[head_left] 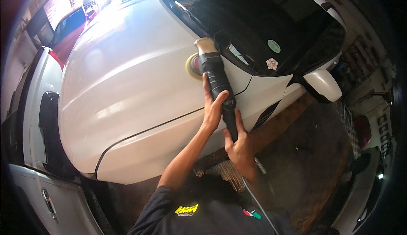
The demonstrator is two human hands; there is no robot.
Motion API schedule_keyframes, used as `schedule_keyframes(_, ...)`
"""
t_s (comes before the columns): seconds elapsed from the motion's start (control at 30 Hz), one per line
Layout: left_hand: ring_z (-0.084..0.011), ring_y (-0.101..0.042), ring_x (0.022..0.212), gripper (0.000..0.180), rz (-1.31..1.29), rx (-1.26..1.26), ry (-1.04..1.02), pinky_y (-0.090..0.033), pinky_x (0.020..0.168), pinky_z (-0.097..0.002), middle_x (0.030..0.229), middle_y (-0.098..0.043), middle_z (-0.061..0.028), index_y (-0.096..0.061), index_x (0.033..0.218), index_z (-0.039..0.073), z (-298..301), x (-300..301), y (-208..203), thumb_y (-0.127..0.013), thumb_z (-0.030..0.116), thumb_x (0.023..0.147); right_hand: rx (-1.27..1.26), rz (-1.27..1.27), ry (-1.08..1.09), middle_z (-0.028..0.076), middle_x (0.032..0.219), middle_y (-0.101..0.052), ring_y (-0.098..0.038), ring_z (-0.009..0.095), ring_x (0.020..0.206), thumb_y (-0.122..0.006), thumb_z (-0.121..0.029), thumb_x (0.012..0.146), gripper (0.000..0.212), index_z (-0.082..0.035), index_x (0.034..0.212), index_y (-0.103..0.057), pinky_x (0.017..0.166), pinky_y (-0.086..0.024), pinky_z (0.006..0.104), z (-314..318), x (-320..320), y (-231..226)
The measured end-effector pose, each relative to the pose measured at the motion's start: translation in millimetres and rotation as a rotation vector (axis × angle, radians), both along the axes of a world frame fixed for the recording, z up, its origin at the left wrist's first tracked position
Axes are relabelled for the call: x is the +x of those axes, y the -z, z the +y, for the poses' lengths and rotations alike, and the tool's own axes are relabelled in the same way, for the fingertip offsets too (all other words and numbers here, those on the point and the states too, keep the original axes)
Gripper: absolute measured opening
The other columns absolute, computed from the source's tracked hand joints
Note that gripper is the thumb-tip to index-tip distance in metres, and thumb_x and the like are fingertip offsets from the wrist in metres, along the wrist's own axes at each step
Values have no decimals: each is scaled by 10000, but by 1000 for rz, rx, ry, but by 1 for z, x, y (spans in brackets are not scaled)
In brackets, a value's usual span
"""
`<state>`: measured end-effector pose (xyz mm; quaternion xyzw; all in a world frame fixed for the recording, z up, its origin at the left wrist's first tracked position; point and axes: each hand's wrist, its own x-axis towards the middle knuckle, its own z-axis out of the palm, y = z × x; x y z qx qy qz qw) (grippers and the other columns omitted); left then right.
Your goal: The person uses a handheld electric polishing machine to buff the hood of a white car. They move the tool in circular and sweeping motions across the surface, covering the area near the windshield and headlights.
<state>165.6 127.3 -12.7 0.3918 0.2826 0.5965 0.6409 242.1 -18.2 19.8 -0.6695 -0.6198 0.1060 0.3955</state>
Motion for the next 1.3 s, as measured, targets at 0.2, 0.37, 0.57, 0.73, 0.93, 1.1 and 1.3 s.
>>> schedule_keyframes(0.2,-275,-695,1043,1062,50,-25,-25,-590,922,-392,1375,-620,-209,-57,1789,273,9,29,-13,-742,276,977,-130,18,120,326,1198,-751,-773,441,1098,-724,-199,1014,688,-49,1638,-476,930,-601,457,21,22,-15)
schedule_keyframes(0.37,-424,-692,1280,1018,302,13,-83,-539,1084,-472,1438,-643,-320,-85,1782,293,-6,23,0,-700,581,1023,-54,31,67,351,1344,-698,-724,444,1240,-745,-225,1021,702,31,1614,-471,1025,-571,456,28,23,-6)
schedule_keyframes(0.57,-410,-699,1258,1030,293,-14,-35,-535,1083,-462,1411,-654,-321,-124,1780,279,-44,-12,-3,-727,595,1007,14,23,-44,359,1441,-641,-638,477,1363,-709,-146,1032,657,18,1620,-468,1107,-527,482,17,1,-8)
schedule_keyframes(0.73,-404,-694,1259,1030,237,-15,-108,-540,1073,-454,1404,-655,-316,-124,1780,278,-52,-38,2,-731,581,1004,-4,10,-88,355,1371,-679,-679,489,1285,-697,-126,1025,655,-7,1628,-469,1046,-562,498,10,-30,-16)
schedule_keyframes(0.93,-390,-515,1464,984,263,31,-181,-448,1192,-454,1653,-411,-288,-95,1781,225,-61,-109,-4,-683,525,1052,-42,-6,-167,347,1290,-714,-722,476,1200,-707,-172,1019,665,-27,1627,-478,981,-595,504,16,-82,-20)
schedule_keyframes(1.1,-408,-529,1442,862,251,21,-318,-436,1192,-467,1662,-393,-293,-132,1779,223,-55,-176,-13,-597,496,1106,-45,16,-281,313,1260,-749,-752,432,1190,-749,-193,998,666,-47,1608,-526,995,-581,458,19,-138,-16)
schedule_keyframes(1.3,-440,-542,1440,599,1122,548,-1186,-341,1255,-564,1515,-560,-278,-512,1634,182,-47,-267,10,-499,512,1134,-27,-64,-334,330,1227,-741,-737,453,1173,-760,-226,992,677,-74,1610,-529,971,-592,479,9,-210,-13)
